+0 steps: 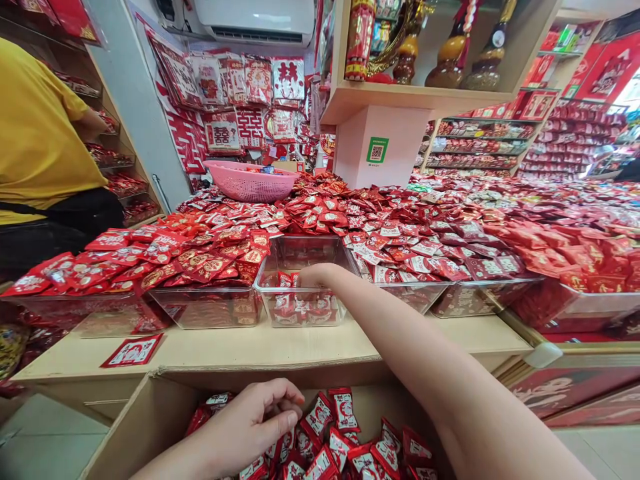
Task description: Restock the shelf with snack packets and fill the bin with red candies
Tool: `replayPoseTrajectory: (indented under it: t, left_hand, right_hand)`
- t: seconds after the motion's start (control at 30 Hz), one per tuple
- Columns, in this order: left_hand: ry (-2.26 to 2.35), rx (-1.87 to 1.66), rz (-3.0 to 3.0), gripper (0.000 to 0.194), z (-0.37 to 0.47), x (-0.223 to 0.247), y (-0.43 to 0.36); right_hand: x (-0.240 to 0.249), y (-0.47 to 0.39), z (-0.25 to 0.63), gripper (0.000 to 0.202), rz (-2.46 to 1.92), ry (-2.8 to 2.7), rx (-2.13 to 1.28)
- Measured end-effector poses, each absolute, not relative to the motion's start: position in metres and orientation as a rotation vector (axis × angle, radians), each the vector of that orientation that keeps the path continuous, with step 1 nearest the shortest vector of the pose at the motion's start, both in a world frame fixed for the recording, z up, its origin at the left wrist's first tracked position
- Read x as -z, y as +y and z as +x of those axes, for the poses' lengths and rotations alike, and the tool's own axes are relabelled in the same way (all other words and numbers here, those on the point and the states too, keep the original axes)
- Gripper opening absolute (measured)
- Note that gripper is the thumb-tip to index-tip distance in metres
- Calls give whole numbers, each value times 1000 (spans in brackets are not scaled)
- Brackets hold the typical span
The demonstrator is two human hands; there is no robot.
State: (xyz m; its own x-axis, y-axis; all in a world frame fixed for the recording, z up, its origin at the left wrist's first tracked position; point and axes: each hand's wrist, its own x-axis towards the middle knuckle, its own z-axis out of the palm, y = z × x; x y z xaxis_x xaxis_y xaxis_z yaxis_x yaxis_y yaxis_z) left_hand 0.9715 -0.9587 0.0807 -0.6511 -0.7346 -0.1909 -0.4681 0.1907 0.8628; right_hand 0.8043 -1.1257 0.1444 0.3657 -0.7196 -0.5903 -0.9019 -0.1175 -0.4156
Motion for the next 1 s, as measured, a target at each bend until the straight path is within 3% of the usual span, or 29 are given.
replayPoseTrajectory:
  t: [1.0]
  left_hand:
    - [-2373,1324,1173,20,971,-73,-957]
  right_hand:
    - [-131,-1133,820,39,-1855,1138,-290]
